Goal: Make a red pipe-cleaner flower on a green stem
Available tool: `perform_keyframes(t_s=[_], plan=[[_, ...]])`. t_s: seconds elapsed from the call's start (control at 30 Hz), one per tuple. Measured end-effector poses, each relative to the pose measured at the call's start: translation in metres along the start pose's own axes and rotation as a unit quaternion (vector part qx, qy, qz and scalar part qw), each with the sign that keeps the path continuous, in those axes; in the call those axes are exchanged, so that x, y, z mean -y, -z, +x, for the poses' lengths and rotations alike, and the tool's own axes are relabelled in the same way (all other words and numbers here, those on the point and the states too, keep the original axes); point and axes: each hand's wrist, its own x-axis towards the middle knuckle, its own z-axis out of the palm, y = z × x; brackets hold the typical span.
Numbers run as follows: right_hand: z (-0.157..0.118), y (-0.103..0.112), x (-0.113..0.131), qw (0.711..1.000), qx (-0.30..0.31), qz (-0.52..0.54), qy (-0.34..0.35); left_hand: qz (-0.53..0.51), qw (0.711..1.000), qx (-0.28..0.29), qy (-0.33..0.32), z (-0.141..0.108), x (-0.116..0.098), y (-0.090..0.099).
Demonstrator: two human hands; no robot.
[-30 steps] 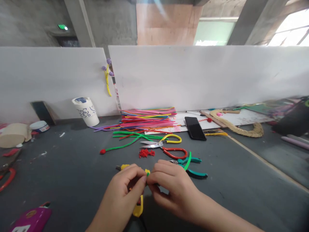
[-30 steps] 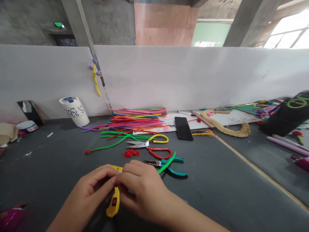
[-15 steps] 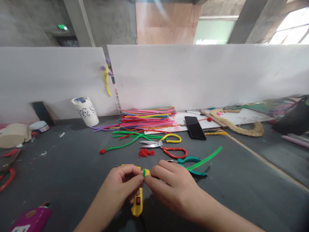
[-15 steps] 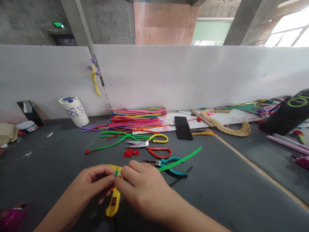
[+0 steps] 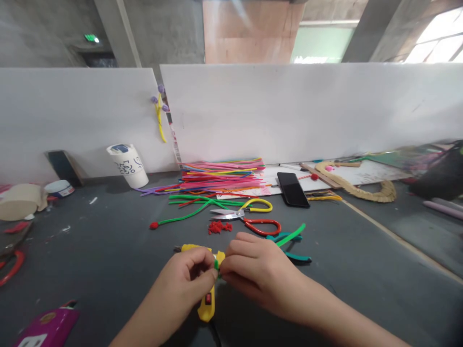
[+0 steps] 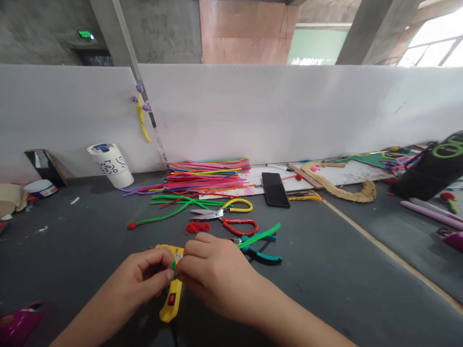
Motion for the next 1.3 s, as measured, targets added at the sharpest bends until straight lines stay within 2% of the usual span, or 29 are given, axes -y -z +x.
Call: perform_keyframes(t_s=[0.1, 0.2, 0.3, 0.4, 0.47, 0.53, 0.6, 0.7, 0.8, 0.87, 1.0, 1.13, 1.23, 1.3], plan=[[0.000, 0.003, -0.002, 0.999, 0.001, 0.035, -0.017, -0.018, 1.000, -0.006, -0.002, 0.001, 0.000, -0.001], [0.000, 0.000, -0.001, 0.995, -0.021, 0.070, -0.071, -0.039, 0.998, -0.049, -0.023, 0.000, 0.001, -0.004], [-0.001, -0.006, 0.003, 0.983, -0.046, 0.113, -0.138, -0.120, 0.987, -0.095, -0.042, -0.003, 0.002, -0.010], [0.002, -0.008, 0.009, 0.956, -0.064, 0.194, -0.209, -0.210, 0.973, -0.087, -0.041, -0.004, 0.005, -0.013], [0.004, -0.006, 0.011, 0.910, -0.058, 0.304, -0.277, -0.237, 0.969, -0.063, -0.036, -0.003, 0.006, -0.012], [0.007, -0.004, 0.012, 0.835, -0.033, 0.427, -0.346, -0.243, 0.968, -0.052, -0.030, -0.001, 0.006, -0.011], [0.009, -0.003, 0.011, 0.768, -0.007, 0.514, -0.382, -0.257, 0.965, -0.053, -0.015, -0.001, 0.006, -0.012], [0.008, -0.004, 0.008, 0.708, 0.014, 0.598, -0.375, -0.296, 0.952, -0.078, 0.002, -0.002, 0.007, -0.018], [0.007, -0.006, 0.007, 0.640, 0.045, 0.669, -0.376, -0.305, 0.944, -0.120, -0.012, -0.007, 0.010, -0.024], [0.006, -0.007, 0.007, 0.619, 0.056, 0.684, -0.382, -0.307, 0.942, -0.134, -0.024, -0.009, 0.012, -0.028], [0.007, -0.008, 0.008, 0.630, 0.057, 0.670, -0.389, -0.340, 0.928, -0.150, -0.024, -0.009, 0.012, -0.031], [0.010, -0.008, 0.008, 0.660, 0.072, 0.630, -0.403, -0.344, 0.925, -0.164, 0.006, -0.005, 0.011, -0.033], [0.011, -0.010, 0.009, 0.704, 0.071, 0.581, -0.402, -0.288, 0.937, -0.199, -0.008, -0.002, 0.011, -0.033], [0.010, -0.009, 0.010, 0.753, 0.062, 0.523, -0.395, -0.253, 0.944, -0.209, -0.018, -0.001, 0.009, -0.031]])
